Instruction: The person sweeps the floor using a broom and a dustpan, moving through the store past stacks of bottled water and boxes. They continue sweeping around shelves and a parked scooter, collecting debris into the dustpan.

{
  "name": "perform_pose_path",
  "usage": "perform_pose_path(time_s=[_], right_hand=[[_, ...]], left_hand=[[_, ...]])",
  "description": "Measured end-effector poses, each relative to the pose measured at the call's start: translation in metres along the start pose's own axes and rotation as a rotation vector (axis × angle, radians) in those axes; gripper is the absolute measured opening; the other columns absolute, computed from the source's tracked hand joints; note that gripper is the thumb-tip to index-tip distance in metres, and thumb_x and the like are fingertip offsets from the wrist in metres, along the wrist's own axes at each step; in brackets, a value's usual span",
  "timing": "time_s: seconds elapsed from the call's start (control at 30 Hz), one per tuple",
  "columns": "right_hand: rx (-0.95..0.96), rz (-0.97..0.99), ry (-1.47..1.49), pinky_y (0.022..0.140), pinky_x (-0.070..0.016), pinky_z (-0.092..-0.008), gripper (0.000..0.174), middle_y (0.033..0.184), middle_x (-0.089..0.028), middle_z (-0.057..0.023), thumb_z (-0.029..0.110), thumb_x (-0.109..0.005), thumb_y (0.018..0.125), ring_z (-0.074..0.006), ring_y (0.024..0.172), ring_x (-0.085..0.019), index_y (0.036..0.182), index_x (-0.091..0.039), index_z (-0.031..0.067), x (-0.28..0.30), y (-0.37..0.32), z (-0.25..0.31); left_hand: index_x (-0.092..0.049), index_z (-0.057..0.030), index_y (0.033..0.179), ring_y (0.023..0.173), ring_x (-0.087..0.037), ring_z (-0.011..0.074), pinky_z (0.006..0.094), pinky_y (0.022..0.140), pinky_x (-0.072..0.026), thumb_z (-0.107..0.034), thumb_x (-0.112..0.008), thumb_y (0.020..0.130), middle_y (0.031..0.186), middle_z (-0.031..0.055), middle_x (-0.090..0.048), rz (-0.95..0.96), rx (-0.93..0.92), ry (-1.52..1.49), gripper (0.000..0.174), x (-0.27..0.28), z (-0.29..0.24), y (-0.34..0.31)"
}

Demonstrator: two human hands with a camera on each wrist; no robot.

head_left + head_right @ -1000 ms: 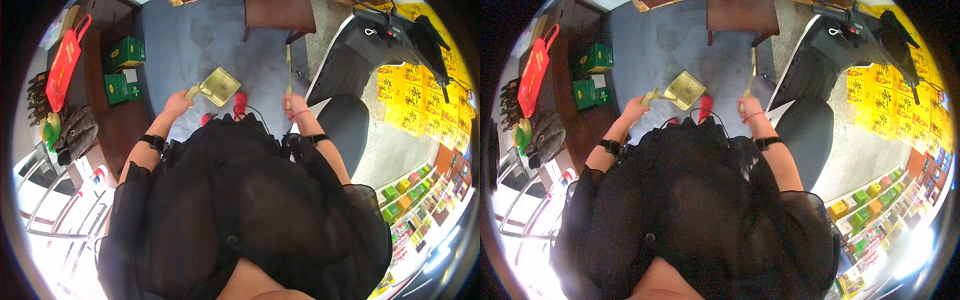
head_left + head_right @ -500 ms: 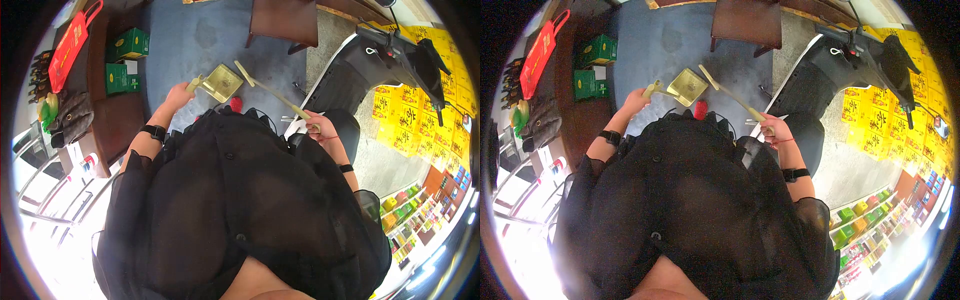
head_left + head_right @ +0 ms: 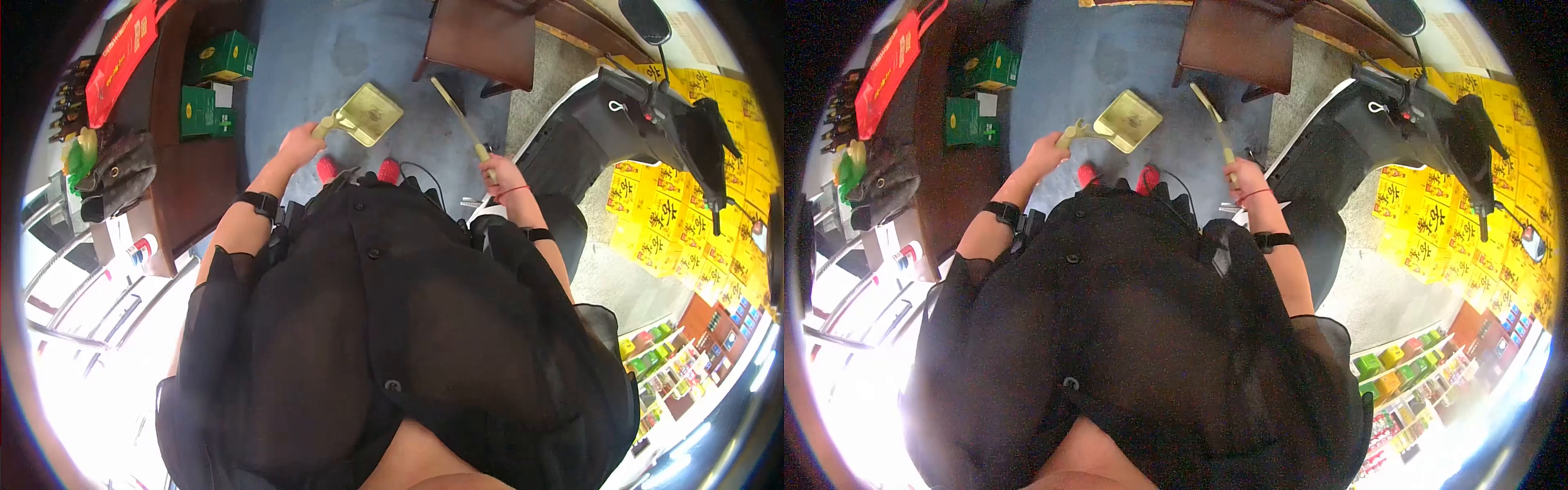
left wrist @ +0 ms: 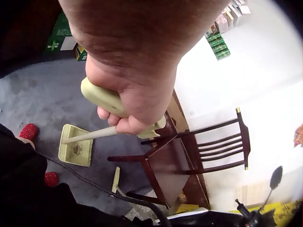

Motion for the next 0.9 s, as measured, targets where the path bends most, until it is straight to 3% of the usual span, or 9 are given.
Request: perform_pose_path(time_s=[0.13, 0.27, 0.3, 0.43, 0.53, 0.6, 0.67, 0.77, 0.9], right_hand=[[-0.052, 0.050, -0.240, 0.035, -0.0252, -0.0227, 0.019, 0.061, -0.046, 0.0007, 0.009, -0.055, 0.074, -0.0082, 0.044, -0.040, 0.090, -0.047, 0.0096, -0.042, -0.041, -0.006], [-0.113, 0.171, -0.109, 0.035, -0.0237, -0.0195, 0.027, 0.061, -0.044, 0.0018, 0.009, -0.054, 0.074, -0.0059, 0.043, -0.038, 0.101, -0.050, 0.0090, -0.072, -0.066, 0.003], [-0.110, 0.156, -0.099, 0.035, -0.0234, -0.0183, 0.036, 0.061, -0.043, 0.0024, 0.009, -0.054, 0.074, -0.0051, 0.043, -0.036, 0.110, -0.050, 0.0084, -0.075, -0.070, 0.007], [-0.118, 0.222, 0.059, 0.035, -0.0233, -0.0183, 0.049, 0.061, -0.043, 0.0007, 0.008, -0.053, 0.074, -0.0058, 0.040, -0.032, 0.123, -0.046, 0.0067, -0.098, -0.081, 0.018], [-0.013, 0.117, 0.035, 0.035, -0.0236, -0.0182, 0.048, 0.060, -0.044, -0.0006, 0.008, -0.053, 0.074, -0.0065, 0.040, -0.032, 0.122, -0.047, 0.0057, -0.115, -0.074, 0.037], [0.034, 0.184, -0.054, 0.034, -0.0252, -0.0199, 0.047, 0.060, -0.045, -0.0006, 0.008, -0.054, 0.074, -0.0067, 0.042, -0.035, 0.120, -0.047, 0.0056, -0.137, -0.062, 0.066], [0.134, 0.136, -0.144, 0.034, -0.0277, -0.0213, 0.037, 0.061, -0.047, -0.0009, 0.008, -0.054, 0.074, -0.0072, 0.043, -0.038, 0.110, -0.051, 0.0059, -0.156, -0.031, 0.090], [0.097, 0.104, -0.199, 0.035, -0.0315, -0.0237, 0.025, 0.062, -0.049, -0.0022, 0.009, -0.056, 0.074, -0.0101, 0.044, -0.041, 0.098, -0.052, 0.0067, -0.186, 0.026, 0.111], [0.042, -0.017, -0.453, 0.036, -0.0299, -0.0234, 0.025, 0.060, -0.045, 0.0007, 0.009, -0.055, 0.075, -0.0093, 0.044, -0.040, 0.099, -0.049, 0.0121, -0.228, 0.091, 0.114]], left_hand=[[-0.059, -0.0081, 0.104, 0.087, -0.060, 0.0312, 0.0386, 0.075, -0.0465, -0.021, -0.060, 0.063, 0.090, 0.0167, -0.063, -0.029, -0.060, 0.059, 0.043, 0.009, 0.000, 0.004], [-0.060, -0.0075, 0.099, 0.087, -0.060, 0.0317, 0.0393, 0.076, -0.0466, -0.022, -0.061, 0.065, 0.089, 0.0162, -0.063, 0.022, -0.019, 0.083, 0.038, 0.018, 0.016, 0.008], [-0.060, -0.0075, 0.099, 0.087, -0.060, 0.0317, 0.0393, 0.076, -0.0466, -0.022, -0.061, 0.065, 0.089, 0.0162, -0.063, 0.019, -0.019, 0.080, 0.038, 0.025, 0.018, 0.009], [-0.059, -0.0074, 0.097, 0.087, -0.060, 0.0322, 0.0405, 0.075, -0.0465, -0.023, -0.062, 0.065, 0.091, 0.0161, -0.063, -0.034, -0.007, 0.062, 0.036, 0.054, 0.035, 0.012], [-0.059, -0.0082, 0.098, 0.087, -0.060, 0.0327, 0.0413, 0.075, -0.0464, -0.023, -0.062, 0.065, 0.090, 0.0158, -0.062, -0.082, 0.028, 0.069, 0.036, 0.076, 0.066, 0.018], [-0.059, -0.0086, 0.098, 0.087, -0.059, 0.0329, 0.0416, 0.075, -0.0464, -0.024, -0.062, 0.065, 0.089, 0.0156, -0.062, -0.093, 0.054, 0.049, 0.036, 0.090, 0.085, 0.021], [-0.058, -0.0094, 0.099, 0.087, -0.059, 0.0336, 0.0416, 0.075, -0.0462, -0.024, -0.061, 0.065, 0.088, 0.0161, -0.062, -0.114, 0.055, 0.023, 0.037, 0.103, 0.100, 0.021], [-0.058, -0.0097, 0.100, 0.087, -0.059, 0.0339, 0.0417, 0.074, -0.0460, -0.023, -0.060, 0.065, 0.089, 0.0172, -0.062, -0.108, 0.106, -0.009, 0.038, 0.121, 0.118, 0.020], [-0.059, -0.0103, 0.101, 0.087, -0.059, 0.0339, 0.0417, 0.074, -0.0458, -0.023, -0.060, 0.065, 0.090, 0.0177, -0.062, -0.122, 0.158, -0.034, 0.038, 0.139, 0.147, 0.027]])
Point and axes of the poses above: each hand's wrist, its own y-axis towards the middle knuckle, its own x-axis out of the back of the hand, z = x × y, the point moved 7 cm from there along y, towards the middle knuckle
